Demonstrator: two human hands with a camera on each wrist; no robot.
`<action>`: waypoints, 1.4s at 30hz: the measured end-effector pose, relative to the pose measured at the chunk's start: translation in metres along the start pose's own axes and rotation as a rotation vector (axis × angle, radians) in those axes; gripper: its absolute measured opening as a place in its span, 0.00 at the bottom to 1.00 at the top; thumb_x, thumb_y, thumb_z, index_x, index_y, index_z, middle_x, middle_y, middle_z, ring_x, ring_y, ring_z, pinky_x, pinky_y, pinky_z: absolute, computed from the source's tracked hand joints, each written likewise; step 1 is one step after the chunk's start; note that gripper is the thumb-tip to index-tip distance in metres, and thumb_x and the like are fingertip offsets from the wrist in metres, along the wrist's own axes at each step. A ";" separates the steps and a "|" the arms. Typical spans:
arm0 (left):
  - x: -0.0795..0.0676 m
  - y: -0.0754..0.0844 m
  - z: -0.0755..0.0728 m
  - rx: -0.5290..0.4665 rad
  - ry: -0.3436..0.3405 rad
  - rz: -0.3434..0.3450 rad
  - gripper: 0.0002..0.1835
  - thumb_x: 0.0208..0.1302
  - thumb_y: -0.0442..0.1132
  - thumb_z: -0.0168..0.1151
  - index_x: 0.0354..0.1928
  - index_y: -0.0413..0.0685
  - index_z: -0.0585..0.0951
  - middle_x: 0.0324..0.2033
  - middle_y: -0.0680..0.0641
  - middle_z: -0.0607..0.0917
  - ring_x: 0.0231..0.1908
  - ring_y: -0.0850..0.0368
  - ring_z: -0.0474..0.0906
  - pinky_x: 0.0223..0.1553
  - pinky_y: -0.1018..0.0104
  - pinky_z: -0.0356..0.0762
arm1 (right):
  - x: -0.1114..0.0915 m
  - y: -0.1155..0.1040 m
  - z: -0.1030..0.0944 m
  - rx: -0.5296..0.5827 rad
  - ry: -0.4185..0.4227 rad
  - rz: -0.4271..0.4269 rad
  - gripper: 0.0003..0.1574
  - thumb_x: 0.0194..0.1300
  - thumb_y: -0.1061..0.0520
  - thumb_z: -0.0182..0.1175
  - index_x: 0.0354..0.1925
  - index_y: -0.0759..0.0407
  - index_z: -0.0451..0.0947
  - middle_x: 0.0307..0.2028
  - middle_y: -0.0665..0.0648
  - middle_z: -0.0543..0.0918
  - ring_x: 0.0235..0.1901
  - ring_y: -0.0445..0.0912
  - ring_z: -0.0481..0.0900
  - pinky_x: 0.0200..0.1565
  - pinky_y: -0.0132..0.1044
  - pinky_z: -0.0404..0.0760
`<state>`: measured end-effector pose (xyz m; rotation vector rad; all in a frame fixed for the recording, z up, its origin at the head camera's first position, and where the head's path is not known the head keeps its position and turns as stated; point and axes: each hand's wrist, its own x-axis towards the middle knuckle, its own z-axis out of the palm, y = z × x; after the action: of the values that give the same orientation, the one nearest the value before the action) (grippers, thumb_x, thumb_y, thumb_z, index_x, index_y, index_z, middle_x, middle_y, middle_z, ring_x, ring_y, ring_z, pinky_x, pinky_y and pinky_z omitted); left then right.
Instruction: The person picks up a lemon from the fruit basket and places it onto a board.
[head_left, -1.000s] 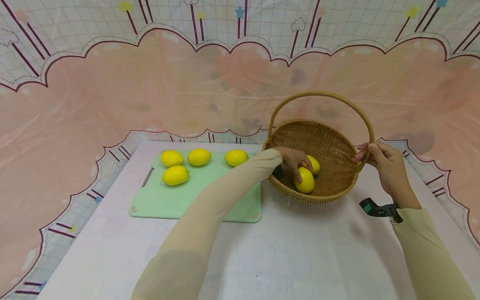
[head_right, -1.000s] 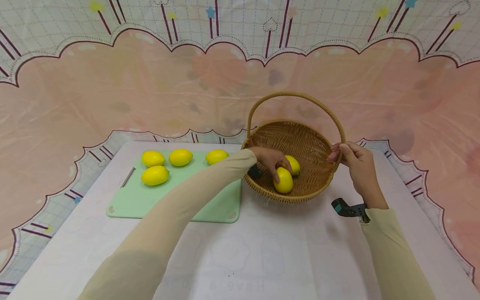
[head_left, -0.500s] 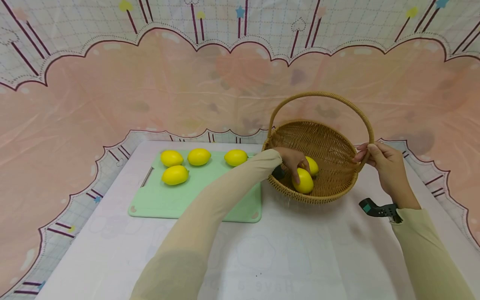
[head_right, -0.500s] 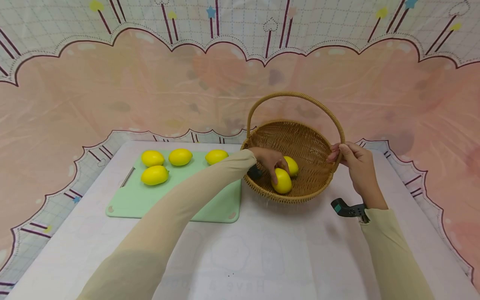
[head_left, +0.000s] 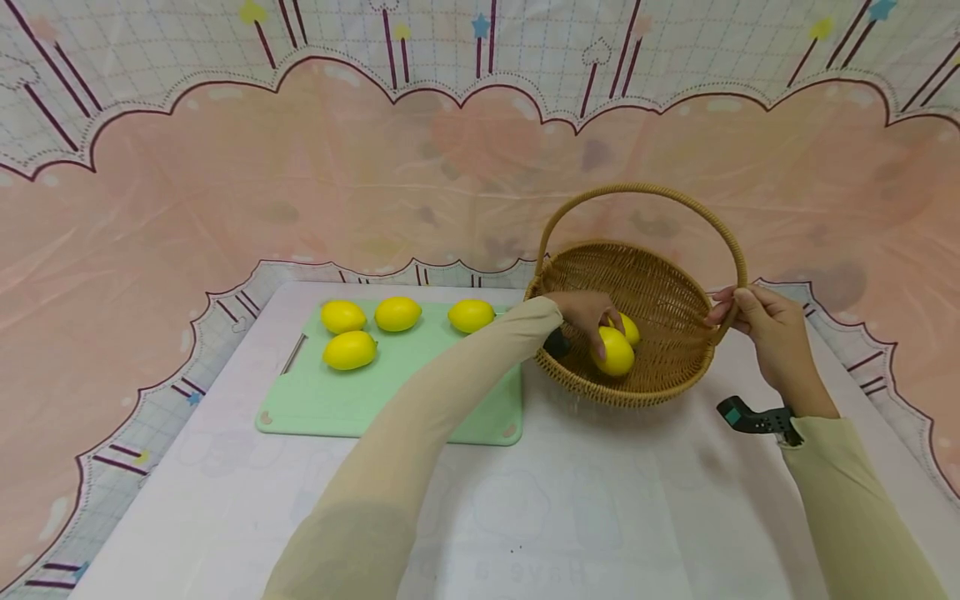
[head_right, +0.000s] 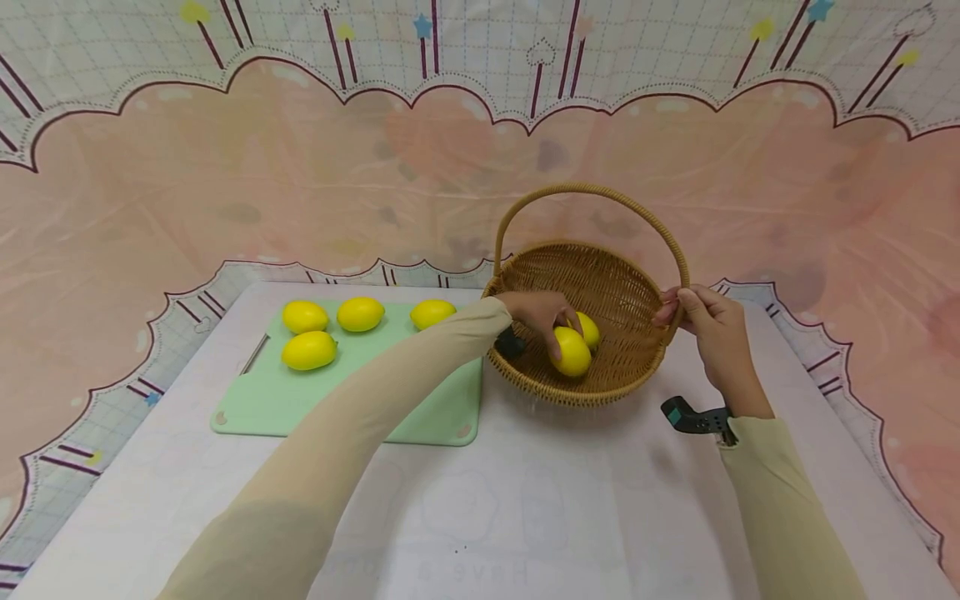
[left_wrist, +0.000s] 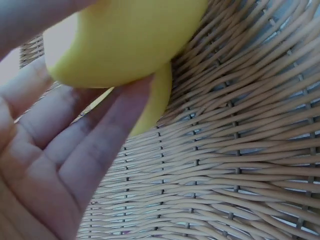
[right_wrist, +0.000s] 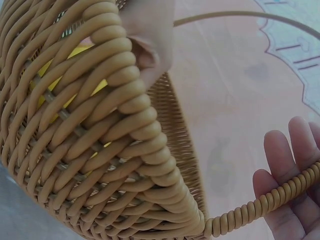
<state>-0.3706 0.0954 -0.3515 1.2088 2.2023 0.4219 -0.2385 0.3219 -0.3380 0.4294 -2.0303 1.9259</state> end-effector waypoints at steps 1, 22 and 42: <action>0.001 -0.001 0.000 0.000 0.018 0.008 0.32 0.51 0.44 0.72 0.60 0.48 0.76 0.60 0.47 0.77 0.59 0.53 0.73 0.55 0.71 0.74 | 0.000 0.000 0.000 0.002 0.000 0.001 0.19 0.71 0.55 0.48 0.40 0.72 0.76 0.27 0.49 0.85 0.30 0.38 0.84 0.39 0.22 0.81; -0.001 0.006 -0.020 -0.132 0.397 0.063 0.34 0.46 0.48 0.74 0.59 0.53 0.77 0.58 0.52 0.79 0.54 0.63 0.77 0.50 0.77 0.75 | -0.006 0.003 -0.005 0.052 -0.001 0.013 0.15 0.71 0.57 0.48 0.40 0.67 0.77 0.27 0.50 0.85 0.29 0.39 0.84 0.38 0.24 0.82; -0.109 -0.004 -0.023 -0.301 0.529 0.115 0.34 0.47 0.39 0.75 0.59 0.47 0.76 0.57 0.47 0.79 0.54 0.56 0.78 0.50 0.71 0.79 | -0.007 -0.001 0.000 0.062 -0.008 0.014 0.16 0.71 0.57 0.48 0.40 0.68 0.77 0.27 0.50 0.85 0.29 0.39 0.84 0.38 0.24 0.82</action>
<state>-0.3419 0.0016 -0.2983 1.1515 2.3771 1.1912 -0.2322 0.3222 -0.3399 0.4395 -1.9881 2.0037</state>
